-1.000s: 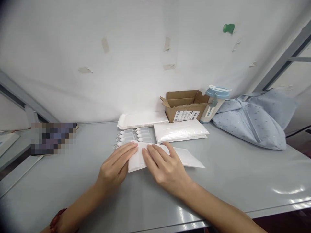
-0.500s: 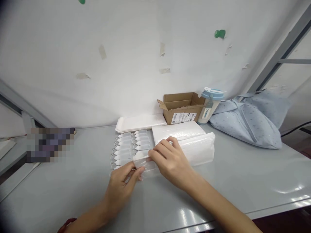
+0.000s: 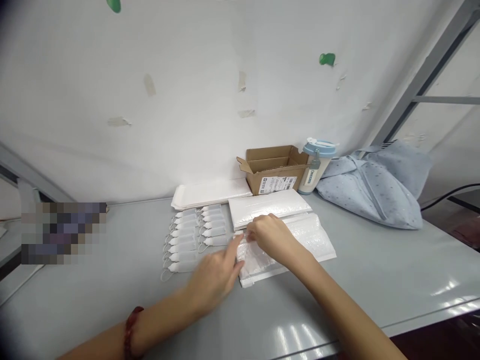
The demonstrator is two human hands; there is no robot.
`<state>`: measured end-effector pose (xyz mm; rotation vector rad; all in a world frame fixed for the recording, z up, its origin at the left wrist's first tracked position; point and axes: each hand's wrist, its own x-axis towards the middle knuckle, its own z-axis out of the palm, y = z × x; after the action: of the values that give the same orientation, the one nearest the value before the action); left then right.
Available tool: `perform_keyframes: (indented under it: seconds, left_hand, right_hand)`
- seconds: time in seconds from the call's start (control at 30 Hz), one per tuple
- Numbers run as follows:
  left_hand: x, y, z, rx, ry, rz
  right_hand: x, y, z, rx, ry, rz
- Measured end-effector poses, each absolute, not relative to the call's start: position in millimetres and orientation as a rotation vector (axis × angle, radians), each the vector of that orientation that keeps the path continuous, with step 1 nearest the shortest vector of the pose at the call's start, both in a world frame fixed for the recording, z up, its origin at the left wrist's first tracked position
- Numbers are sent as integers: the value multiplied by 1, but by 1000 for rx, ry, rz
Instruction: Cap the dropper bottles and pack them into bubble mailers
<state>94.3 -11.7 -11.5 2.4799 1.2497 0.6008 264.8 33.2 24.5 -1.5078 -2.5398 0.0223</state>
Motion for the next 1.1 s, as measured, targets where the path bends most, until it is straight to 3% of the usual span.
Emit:
perform_keyframes:
  seconds: [0.13,0.57,0.97,1.1]
  left_hand:
    - [94,-17,-14,3113,1053,470]
    - [111,-19,-26,3275,1029,432]
    - [119,-16,-27,3267,1121,424]
    - [122,-17,-28,3297,1118,374]
  right_hand:
    - [264,39,18,-1511,-2532,-40]
    - [261,39,12,-1567,-2450,-47]
    - [308,37,45,-1782,-2252,996]
    - [309,38,37,-1919,-2278,1029]
